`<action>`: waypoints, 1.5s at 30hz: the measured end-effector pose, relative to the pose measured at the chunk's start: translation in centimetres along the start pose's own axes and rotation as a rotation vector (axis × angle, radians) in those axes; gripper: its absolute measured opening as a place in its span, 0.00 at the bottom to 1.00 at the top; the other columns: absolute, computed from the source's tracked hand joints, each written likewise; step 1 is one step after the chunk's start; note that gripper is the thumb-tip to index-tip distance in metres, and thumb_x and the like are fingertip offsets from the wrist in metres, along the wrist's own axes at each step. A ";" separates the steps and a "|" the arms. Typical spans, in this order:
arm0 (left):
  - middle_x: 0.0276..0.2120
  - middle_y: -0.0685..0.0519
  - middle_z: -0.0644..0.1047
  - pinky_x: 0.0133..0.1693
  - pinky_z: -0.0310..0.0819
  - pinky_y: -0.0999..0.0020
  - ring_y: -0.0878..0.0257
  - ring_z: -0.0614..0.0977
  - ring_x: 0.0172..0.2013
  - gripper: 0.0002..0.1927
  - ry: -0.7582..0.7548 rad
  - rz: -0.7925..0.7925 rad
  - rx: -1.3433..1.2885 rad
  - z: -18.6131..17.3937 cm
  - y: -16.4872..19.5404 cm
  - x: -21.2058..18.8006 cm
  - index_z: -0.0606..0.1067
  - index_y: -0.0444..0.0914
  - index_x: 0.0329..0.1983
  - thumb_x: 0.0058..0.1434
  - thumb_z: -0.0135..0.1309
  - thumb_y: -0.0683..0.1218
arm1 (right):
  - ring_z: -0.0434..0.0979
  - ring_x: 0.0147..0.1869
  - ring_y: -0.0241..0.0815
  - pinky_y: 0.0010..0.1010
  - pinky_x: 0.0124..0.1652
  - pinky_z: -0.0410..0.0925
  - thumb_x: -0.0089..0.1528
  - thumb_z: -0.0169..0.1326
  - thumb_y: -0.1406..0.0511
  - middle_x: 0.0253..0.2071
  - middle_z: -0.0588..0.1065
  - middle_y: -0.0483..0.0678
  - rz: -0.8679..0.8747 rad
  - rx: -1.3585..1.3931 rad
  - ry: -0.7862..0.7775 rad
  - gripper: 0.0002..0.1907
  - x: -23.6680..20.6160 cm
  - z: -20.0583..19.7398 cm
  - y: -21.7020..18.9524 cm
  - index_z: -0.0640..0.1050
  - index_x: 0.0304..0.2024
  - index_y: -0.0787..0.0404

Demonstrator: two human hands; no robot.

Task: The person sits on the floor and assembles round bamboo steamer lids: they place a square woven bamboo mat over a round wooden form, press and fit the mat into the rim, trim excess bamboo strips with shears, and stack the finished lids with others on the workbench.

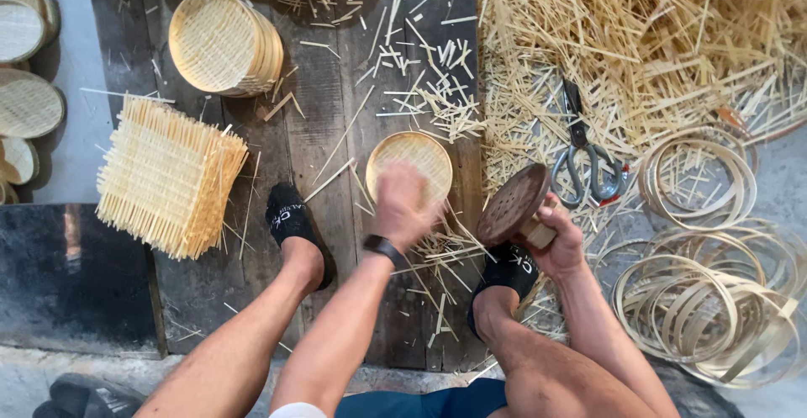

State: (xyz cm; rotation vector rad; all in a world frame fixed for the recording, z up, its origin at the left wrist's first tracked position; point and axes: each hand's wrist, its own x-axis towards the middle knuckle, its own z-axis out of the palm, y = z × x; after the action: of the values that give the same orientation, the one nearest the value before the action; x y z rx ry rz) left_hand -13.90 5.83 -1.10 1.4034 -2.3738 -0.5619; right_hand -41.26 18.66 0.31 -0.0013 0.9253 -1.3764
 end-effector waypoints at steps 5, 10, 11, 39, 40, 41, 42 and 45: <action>0.57 0.44 0.77 0.65 0.65 0.51 0.46 0.74 0.63 0.17 -0.003 0.294 0.080 0.0 0.2 -0.8 0.78 0.36 0.51 0.58 0.55 0.41 | 0.76 0.57 0.50 0.45 0.53 0.72 0.58 0.59 0.63 0.56 0.73 0.53 0.003 -0.039 -0.006 0.34 0.5 -1.7 1.8 0.65 0.66 0.58; 0.51 0.44 0.79 0.58 0.74 0.54 0.48 0.80 0.56 0.15 0.093 0.410 0.000 -6.1 -9.1 4.4 0.78 0.35 0.51 0.61 0.51 0.38 | 0.76 0.58 0.51 0.45 0.54 0.72 0.56 0.58 0.63 0.56 0.73 0.53 0.020 -0.099 -0.006 0.33 0.9 -2.2 2.2 0.65 0.64 0.57; 0.51 0.43 0.79 0.55 0.74 0.54 0.47 0.80 0.54 0.15 0.158 0.393 0.070 -8.3 -11.4 6.2 0.78 0.36 0.49 0.60 0.51 0.38 | 0.76 0.58 0.51 0.46 0.54 0.72 0.57 0.58 0.64 0.56 0.73 0.53 0.013 -0.102 -0.003 0.33 1.0 -2.2 2.3 0.65 0.64 0.57; 0.40 0.46 0.85 0.48 0.79 0.62 0.56 0.87 0.43 0.19 -0.141 -0.369 -0.609 -2.7 -5.8 6.5 0.84 0.38 0.44 0.66 0.59 0.58 | 0.73 0.64 0.55 0.52 0.61 0.64 0.62 0.46 0.56 0.63 0.71 0.57 0.099 -0.051 -0.062 0.32 4.0 5.0 2.6 0.65 0.67 0.65; 0.41 0.44 0.81 0.44 0.79 0.60 0.57 0.82 0.41 0.25 -0.429 -0.921 -0.970 -0.7 -3.8 5.0 0.77 0.41 0.61 0.67 0.53 0.59 | 0.72 0.65 0.52 0.49 0.62 0.64 0.63 0.44 0.56 0.64 0.70 0.54 0.082 -0.117 -0.043 0.32 4.9 6.3 2.8 0.64 0.68 0.62; 0.45 0.47 0.81 0.47 0.78 0.64 0.60 0.82 0.43 0.24 -0.220 -0.903 -1.093 0.8 -2.6 4.1 0.76 0.40 0.61 0.66 0.55 0.56 | 0.71 0.66 0.48 0.46 0.64 0.63 0.65 0.41 0.55 0.65 0.69 0.51 0.062 -0.181 -0.024 0.31 5.4 7.3 2.9 0.63 0.68 0.59; 0.48 0.49 0.82 0.49 0.78 0.67 0.63 0.82 0.46 0.24 -0.010 -0.881 -1.208 1.8 -1.7 3.2 0.76 0.39 0.61 0.64 0.57 0.52 | 0.72 0.65 0.47 0.45 0.64 0.64 0.69 0.40 0.54 0.63 0.71 0.52 0.001 -0.210 -0.066 0.28 5.9 8.1 2.7 0.64 0.66 0.63; 0.52 0.46 0.82 0.51 0.77 0.68 0.64 0.82 0.47 0.25 0.199 -0.782 -1.250 1.8 -2.4 2.5 0.76 0.36 0.62 0.62 0.60 0.48 | 0.74 0.59 0.44 0.39 0.60 0.66 0.74 0.41 0.53 0.56 0.75 0.52 -0.076 -0.517 -0.057 0.25 7.2 9.3 2.8 0.70 0.61 0.68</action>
State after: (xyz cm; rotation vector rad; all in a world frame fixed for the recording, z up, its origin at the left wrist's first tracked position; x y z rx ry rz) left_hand -14.08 2.82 -3.67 1.4728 -0.7839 -1.5947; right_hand -34.41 8.74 1.10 -0.4696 1.2191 -1.1660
